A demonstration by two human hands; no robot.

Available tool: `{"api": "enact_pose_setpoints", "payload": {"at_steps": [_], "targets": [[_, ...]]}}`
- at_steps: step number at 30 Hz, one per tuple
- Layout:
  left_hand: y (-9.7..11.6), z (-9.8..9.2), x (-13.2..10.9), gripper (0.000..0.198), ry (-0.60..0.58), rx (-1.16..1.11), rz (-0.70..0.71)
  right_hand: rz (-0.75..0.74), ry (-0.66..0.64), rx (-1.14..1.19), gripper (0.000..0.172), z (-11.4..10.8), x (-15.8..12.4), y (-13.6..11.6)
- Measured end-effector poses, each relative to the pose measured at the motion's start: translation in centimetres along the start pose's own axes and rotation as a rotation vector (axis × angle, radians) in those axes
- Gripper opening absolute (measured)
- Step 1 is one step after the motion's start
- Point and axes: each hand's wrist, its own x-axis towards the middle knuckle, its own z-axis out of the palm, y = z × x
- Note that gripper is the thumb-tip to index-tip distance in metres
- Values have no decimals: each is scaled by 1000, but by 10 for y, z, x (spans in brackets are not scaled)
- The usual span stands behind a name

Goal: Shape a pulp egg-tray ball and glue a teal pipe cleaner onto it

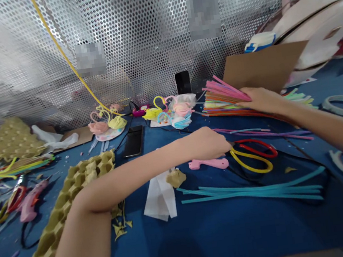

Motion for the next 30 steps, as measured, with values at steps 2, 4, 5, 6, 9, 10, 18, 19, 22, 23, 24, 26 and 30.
{"api": "enact_pose_setpoints", "payload": {"at_steps": [2, 4, 5, 6, 9, 10, 18, 19, 22, 23, 24, 26, 30], "targets": [[-5, 7, 4, 18, 39, 19, 0, -101, -23, 19, 69, 2, -3, -3], [-9, 12, 7, 18, 72, 30, 12, -188, -38, 30, 77, 4, -8, -7], [-10, 14, 8, 18, 83, 32, 17, -223, -40, 33, 78, 6, -11, -8], [-11, 16, 9, 18, 91, 32, 20, -254, -35, 38, 76, 8, -15, -10], [-12, 18, 10, 20, 94, 38, 20, -353, -1, 71, 68, 13, -24, -11], [-12, 18, 10, 20, 90, 41, 18, -380, 21, 84, 66, 14, -26, -11], [-13, 20, 14, 18, 50, 27, 6, -345, 126, 62, 55, 7, -34, -13], [-12, 20, 15, 18, 49, 27, 7, -333, 125, 45, 56, 8, -35, -14], [-10, 19, 15, 17, 46, 31, 23, -258, 161, -36, 51, 13, -37, -19], [-9, 17, 14, 17, 46, 33, 29, -237, 180, -53, 48, 15, -37, -20], [-9, 16, 14, 18, 45, 36, 32, -226, 199, -55, 46, 16, -37, -21], [-11, 14, 13, 18, 45, 42, 34, -210, 219, -20, 41, 18, -36, -22], [-20, 13, 11, 17, 35, 68, 14, -1, 199, 105, 37, 14, -32, -20]]}}
